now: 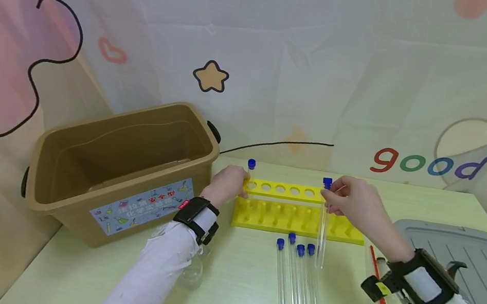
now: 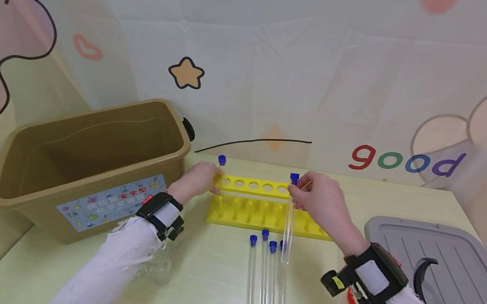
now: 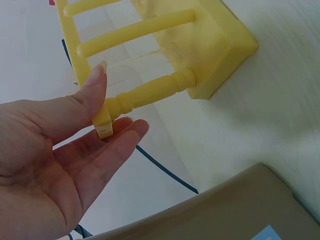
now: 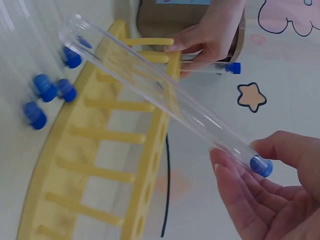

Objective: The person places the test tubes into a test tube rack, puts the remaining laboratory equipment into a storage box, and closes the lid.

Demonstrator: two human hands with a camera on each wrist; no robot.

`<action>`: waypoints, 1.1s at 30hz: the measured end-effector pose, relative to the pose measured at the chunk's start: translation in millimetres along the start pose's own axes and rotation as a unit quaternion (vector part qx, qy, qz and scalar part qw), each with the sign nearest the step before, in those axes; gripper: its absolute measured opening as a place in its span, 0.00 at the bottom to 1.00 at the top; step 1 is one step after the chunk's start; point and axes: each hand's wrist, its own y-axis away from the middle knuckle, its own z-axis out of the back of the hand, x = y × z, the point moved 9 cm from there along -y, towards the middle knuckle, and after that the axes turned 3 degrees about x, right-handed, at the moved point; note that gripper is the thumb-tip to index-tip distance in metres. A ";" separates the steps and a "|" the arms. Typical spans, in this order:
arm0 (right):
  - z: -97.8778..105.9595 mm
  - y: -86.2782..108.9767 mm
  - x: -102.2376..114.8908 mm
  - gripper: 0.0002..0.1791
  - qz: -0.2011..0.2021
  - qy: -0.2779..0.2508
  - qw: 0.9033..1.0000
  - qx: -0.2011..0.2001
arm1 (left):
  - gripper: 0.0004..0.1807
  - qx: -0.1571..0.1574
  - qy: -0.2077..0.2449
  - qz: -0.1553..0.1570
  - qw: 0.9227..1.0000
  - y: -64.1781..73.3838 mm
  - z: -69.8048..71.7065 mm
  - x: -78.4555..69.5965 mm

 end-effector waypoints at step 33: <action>-0.6 -43.1 92.7 0.08 0.248 -0.095 0.940 -0.213 | 0.28 -0.008 0.002 -0.004 1.000 0.3 2.4 0.3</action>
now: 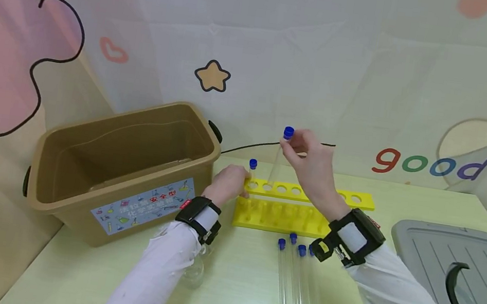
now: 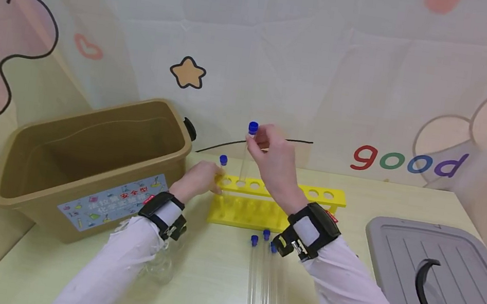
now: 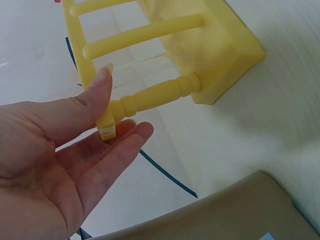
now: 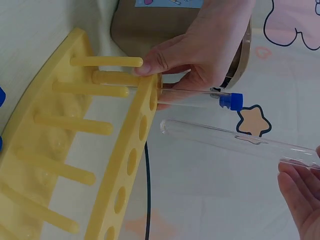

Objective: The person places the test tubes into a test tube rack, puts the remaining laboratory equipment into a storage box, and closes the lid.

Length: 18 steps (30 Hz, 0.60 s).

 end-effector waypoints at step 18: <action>-26.2 4.3 -12.9 0.07 -0.021 -0.002 0.999 0.040 | 0.28 0.009 0.001 0.011 1.000 -0.5 -0.7 0.1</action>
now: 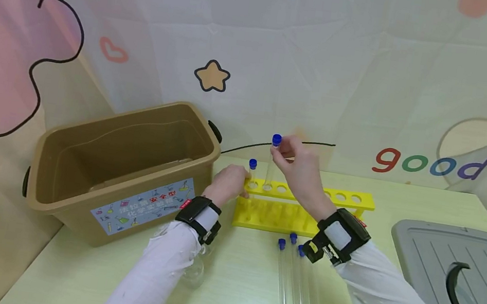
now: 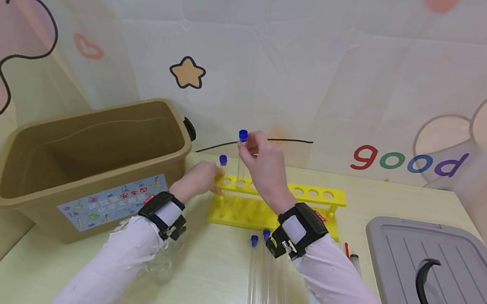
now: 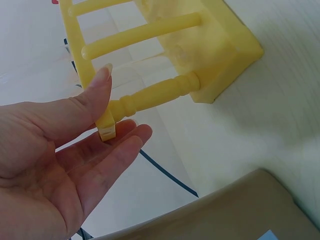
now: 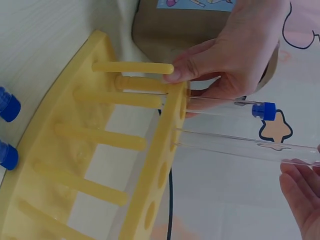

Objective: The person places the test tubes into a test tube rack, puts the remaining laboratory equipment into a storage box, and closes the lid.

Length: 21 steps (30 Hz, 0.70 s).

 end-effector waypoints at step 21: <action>-17.8 12.8 -25.9 0.06 -0.015 0.016 0.999 0.033 | 0.29 -0.010 0.020 -0.003 1.000 4.3 2.6 0.1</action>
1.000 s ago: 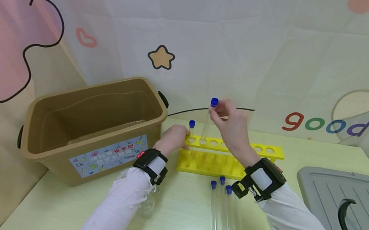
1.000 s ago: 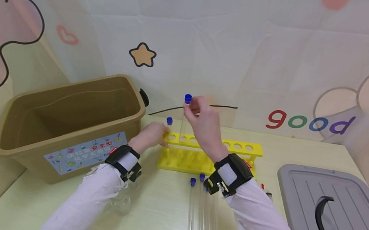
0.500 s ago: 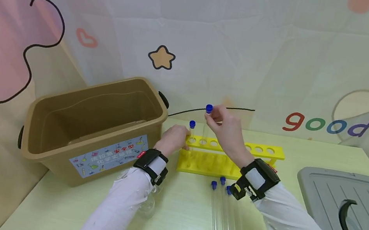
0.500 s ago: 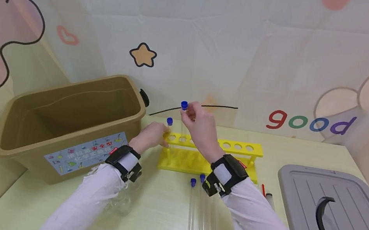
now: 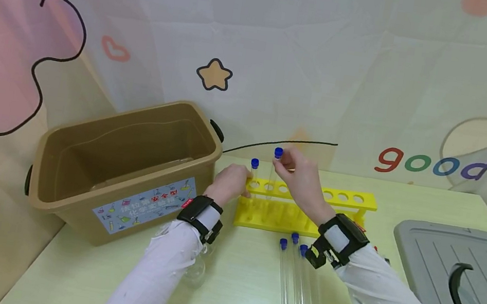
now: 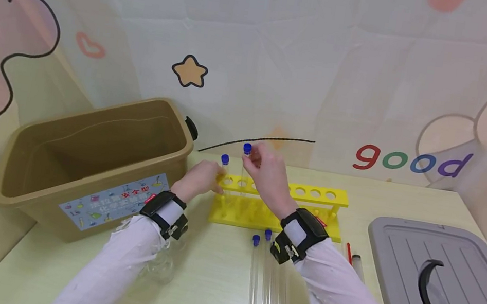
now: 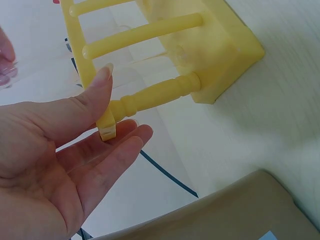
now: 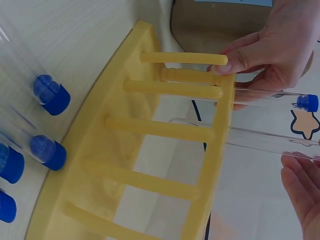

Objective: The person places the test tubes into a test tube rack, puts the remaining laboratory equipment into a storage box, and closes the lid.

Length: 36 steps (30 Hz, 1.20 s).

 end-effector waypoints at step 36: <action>-21.1 10.0 -26.3 0.07 -0.059 0.002 0.998 0.038 | 0.27 0.005 -0.011 -0.003 1.000 -2.1 0.0 -0.5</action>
